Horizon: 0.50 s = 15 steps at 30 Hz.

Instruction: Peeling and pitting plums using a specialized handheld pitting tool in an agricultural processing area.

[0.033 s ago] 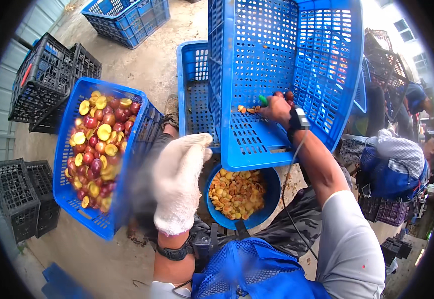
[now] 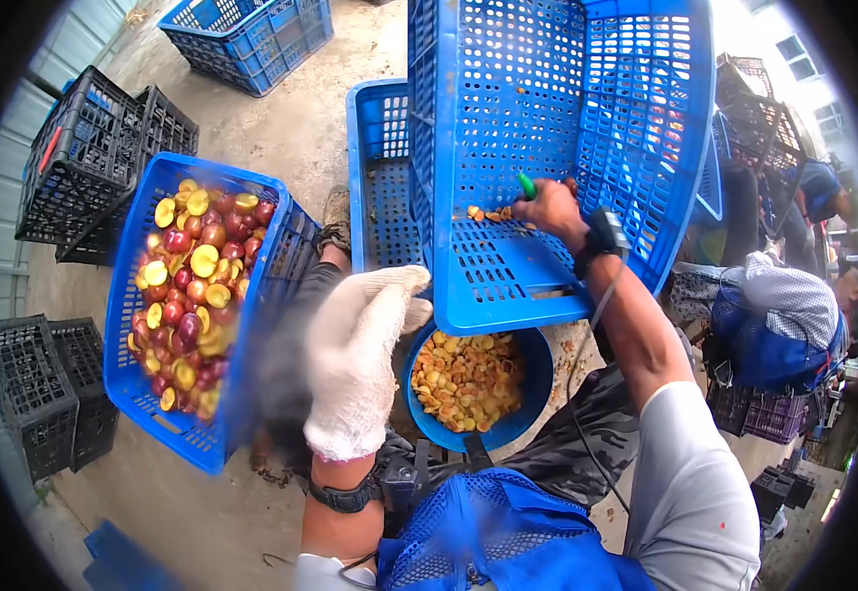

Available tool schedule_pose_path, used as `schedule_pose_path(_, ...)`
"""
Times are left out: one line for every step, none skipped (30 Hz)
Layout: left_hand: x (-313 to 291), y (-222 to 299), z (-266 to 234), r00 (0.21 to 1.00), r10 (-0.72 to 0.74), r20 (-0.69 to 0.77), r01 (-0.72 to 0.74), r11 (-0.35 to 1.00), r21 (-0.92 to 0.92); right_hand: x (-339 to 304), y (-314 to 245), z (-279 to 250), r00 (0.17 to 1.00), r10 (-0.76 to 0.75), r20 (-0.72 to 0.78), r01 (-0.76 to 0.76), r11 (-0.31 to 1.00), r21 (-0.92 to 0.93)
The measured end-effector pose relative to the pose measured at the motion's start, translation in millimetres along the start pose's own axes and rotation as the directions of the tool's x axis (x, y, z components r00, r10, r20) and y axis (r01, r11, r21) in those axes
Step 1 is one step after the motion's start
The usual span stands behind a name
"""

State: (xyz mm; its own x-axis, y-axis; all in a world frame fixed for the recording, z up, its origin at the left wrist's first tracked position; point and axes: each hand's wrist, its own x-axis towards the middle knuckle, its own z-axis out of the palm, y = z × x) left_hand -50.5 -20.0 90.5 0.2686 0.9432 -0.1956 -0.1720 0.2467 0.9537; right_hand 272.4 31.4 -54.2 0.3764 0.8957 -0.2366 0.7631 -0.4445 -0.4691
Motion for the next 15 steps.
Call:
schedule_pose_path(0, -8, -4, 0.992, -0.08, 0.1, 0.092, 0.989, -0.115, -4, 4, -3, 0.998, -0.034, -0.05, 0.045, 0.968, 0.246)
schedule_pose_path(1, -15, -3, 0.989, -0.094, 0.111, 0.111, 0.981, -0.159, -9, -1, -12, 0.991, -0.057, -0.117, 0.107, 0.874, 0.474)
schedule_pose_path(2, -23, -5, 0.991, -0.103, 0.09, 0.119, 0.973, -0.197, -40, -46, -28, 0.979, -0.129, -0.16, 0.194, 0.839, 0.508)
schedule_pose_path(4, -31, -3, 0.99, -0.11, 0.089, 0.129, 0.961, -0.245, -84, -88, -48, 0.958, -0.187, -0.218, 0.277, 0.803, 0.527)
schedule_pose_path(9, -40, 2, 0.977, -0.146, 0.157, 0.189, 0.932, -0.31, -106, -94, -47, 0.918, -0.283, -0.279, 0.388, 0.791, 0.472)
schedule_pose_path(13, -45, 8, 0.945, -0.232, 0.229, 0.309, 0.864, -0.399, -122, -99, -43, 0.866, -0.382, -0.324, 0.493, 0.763, 0.418)
schedule_pose_path(21, -50, 13, 0.902, -0.262, 0.343, 0.405, 0.788, -0.463, -136, -106, -35, 0.77, -0.499, -0.396, 0.607, 0.764, 0.217)
schedule_pose_path(30, -57, 18, 0.84, -0.282, 0.463, 0.512, 0.694, -0.507, -149, -109, -28, 0.664, -0.607, -0.437, 0.676, 0.736, 0.004)
schedule_pose_path(35, -62, 11, 0.864, -0.229, 0.449, 0.48, 0.645, -0.595, -157, -123, -15, 0.656, -0.625, -0.423, 0.689, 0.725, -0.002)
schedule_pose_path(47, -83, 23, 0.853, -0.185, 0.488, 0.499, 0.563, -0.659, -163, -115, -9, 0.661, -0.623, -0.418, 0.653, 0.752, -0.086)
schedule_pose_path(48, -84, 31, 0.928, -0.222, 0.298, 0.358, 0.747, -0.56, -164, -115, -5, 0.614, -0.644, -0.456, 0.711, 0.702, -0.035)
schedule_pose_path(47, -81, 27, 0.91, -0.255, 0.327, 0.406, 0.712, -0.573, -164, -115, -3, 0.565, -0.66, -0.495, 0.764, 0.645, 0.012)
schedule_pose_path(47, -77, 21, 0.889, -0.286, 0.357, 0.452, 0.675, -0.584, -170, -113, -1, 0.729, -0.471, -0.497, 0.649, 0.705, 0.285)
schedule_pose_path(48, -71, 16, 0.869, -0.304, 0.39, 0.49, 0.635, -0.597, -177, -109, -3, 0.856, -0.279, -0.435, 0.493, 0.691, 0.529)
schedule_pose_path(53, -74, 9, 0.869, -0.238, 0.434, 0.479, 0.626, -0.615, -177, -103, -5, 0.896, -0.159, -0.415, 0.404, 0.679, 0.612)
